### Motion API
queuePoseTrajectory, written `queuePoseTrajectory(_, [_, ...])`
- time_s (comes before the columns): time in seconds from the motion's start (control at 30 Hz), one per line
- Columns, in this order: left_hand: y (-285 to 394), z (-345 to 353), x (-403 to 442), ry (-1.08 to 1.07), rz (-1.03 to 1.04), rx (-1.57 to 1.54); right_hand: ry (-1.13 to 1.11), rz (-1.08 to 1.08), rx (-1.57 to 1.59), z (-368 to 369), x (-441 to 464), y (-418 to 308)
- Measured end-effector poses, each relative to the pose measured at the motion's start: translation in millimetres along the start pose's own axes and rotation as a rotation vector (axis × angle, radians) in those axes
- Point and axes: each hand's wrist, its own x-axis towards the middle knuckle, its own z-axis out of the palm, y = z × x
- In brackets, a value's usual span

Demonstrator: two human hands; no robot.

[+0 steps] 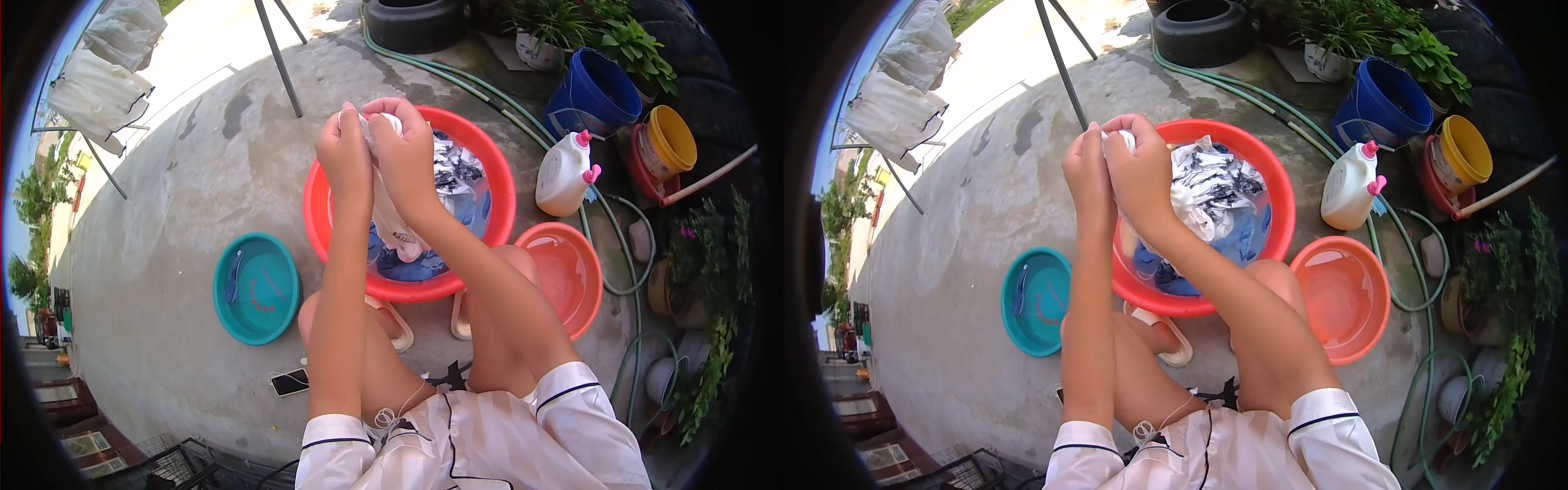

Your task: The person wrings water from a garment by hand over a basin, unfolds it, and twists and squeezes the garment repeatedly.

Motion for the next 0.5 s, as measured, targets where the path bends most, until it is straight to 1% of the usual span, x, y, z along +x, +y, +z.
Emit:
queuePoseTrajectory(0.03, [0.5,-1.4,2.6,0.005,0.0,-0.013,-0.015,-0.093,-0.068,2.7,-0.4,9.2])
queuePoseTrajectory(0.13, [9.4,3.3,-2.0,0.003,-0.038,-0.005,0.025,-0.101,-0.076,3.0,5.0,13.8])
queuePoseTrajectory(0.17, [12.0,6.7,-6.8,0.0,-0.056,0.005,0.046,-0.013,0.012,0.2,10.7,16.1])
queuePoseTrajectory(0.23, [11.1,12.1,-17.7,-0.08,-0.002,0.117,0.086,0.16,0.191,-9.2,25.3,18.4])
queuePoseTrajectory(0.3, [8.8,17.3,-29.9,-0.154,0.059,0.224,0.112,0.247,0.267,-18.8,33.4,18.4])
queuePoseTrajectory(0.33, [9.1,17.9,-30.8,-0.156,0.067,0.218,0.125,0.29,0.305,-21.5,34.4,17.8])
queuePoseTrajectory(0.4, [10.5,18.7,-32.1,-0.157,0.084,0.205,0.129,0.261,0.267,-20.4,31.5,15.6])
queuePoseTrajectory(0.5, [7.8,6.8,-15.0,-0.092,0.029,0.14,0.061,0.177,0.213,-11.6,17.5,6.2])
